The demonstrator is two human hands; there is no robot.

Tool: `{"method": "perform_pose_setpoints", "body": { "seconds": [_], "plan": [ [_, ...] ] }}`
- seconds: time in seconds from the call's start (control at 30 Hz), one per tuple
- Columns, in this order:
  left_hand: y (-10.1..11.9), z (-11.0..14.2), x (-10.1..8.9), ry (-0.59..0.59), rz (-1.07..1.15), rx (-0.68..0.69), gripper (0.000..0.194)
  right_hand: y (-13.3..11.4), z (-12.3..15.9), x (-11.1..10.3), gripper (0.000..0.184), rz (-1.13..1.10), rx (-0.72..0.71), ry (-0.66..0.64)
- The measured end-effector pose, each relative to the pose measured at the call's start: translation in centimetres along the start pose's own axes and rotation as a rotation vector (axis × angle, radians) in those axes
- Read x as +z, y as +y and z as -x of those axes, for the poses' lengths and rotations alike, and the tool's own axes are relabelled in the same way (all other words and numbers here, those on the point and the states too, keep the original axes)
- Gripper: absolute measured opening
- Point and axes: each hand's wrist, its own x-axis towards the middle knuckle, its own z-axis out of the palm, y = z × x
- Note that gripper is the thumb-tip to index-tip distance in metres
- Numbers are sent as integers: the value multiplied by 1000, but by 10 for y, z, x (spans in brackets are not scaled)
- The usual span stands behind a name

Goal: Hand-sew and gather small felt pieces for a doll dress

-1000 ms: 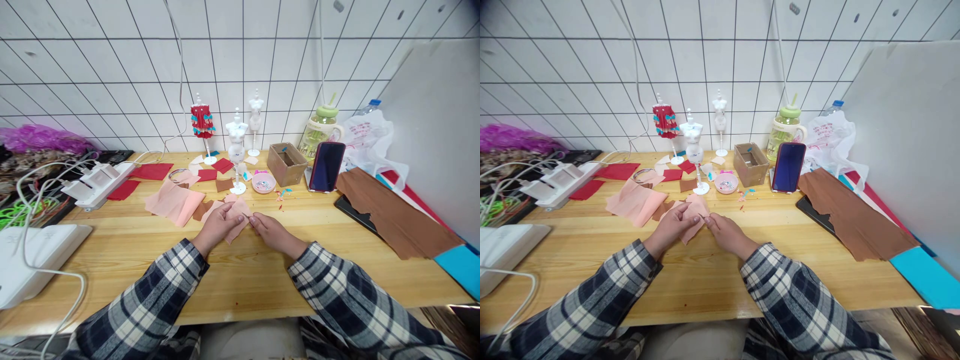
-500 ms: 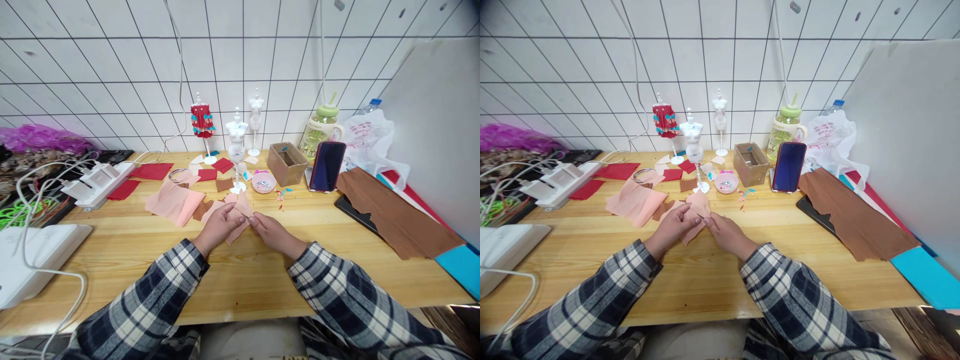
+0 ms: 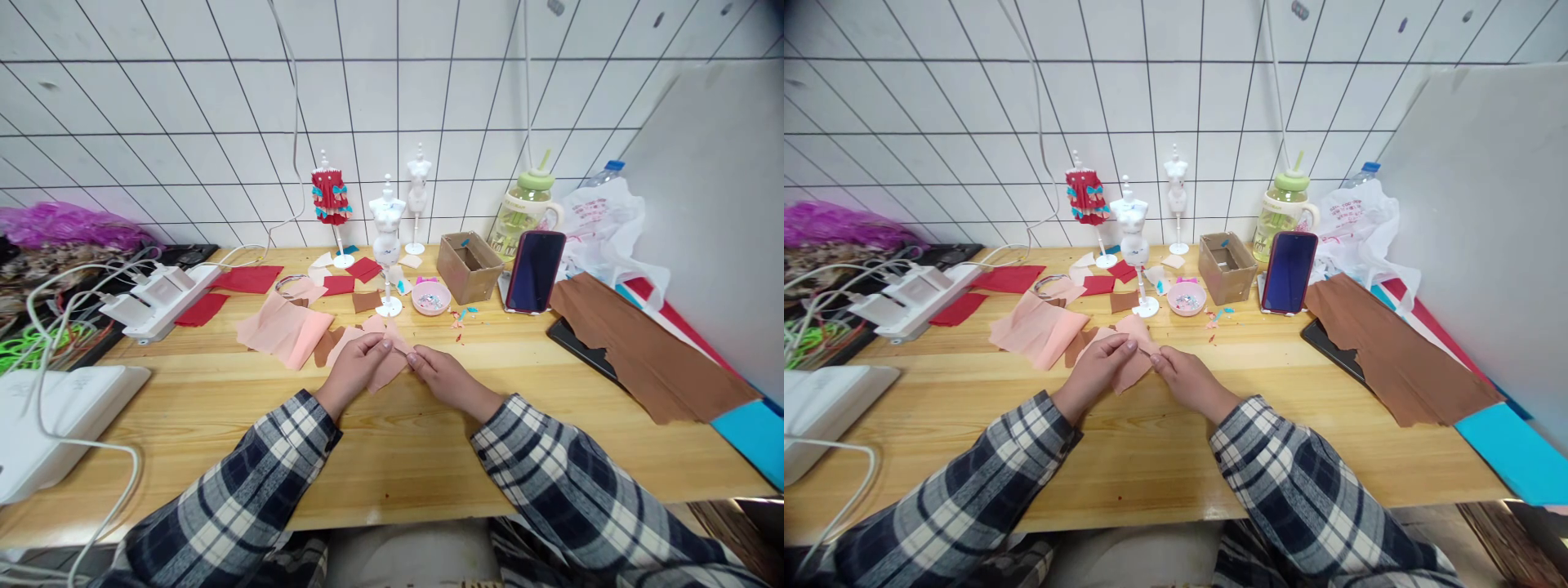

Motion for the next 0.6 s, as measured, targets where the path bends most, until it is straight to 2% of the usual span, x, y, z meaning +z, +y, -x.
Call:
{"method": "perform_pose_setpoints", "body": {
  "seconds": [0.13, 0.33, 0.53, 0.6],
  "plan": [
    [-2, -1, 0, -11, -8, -1, 37, 0, 0, -1, 36, -18, -4, -1],
    [-5, -1, -1, -23, 92, -57, 45, 3, -1, 0, 31, -60, 51, 42],
    [-1, 2, -1, -92, 71, 9, 39, 3, -1, 1, 31, -76, 59, 49],
    [1, 2, 0, -76, 18, 11, 36, 3, -2, 1, 30, -76, 64, 55]
  ]
}}
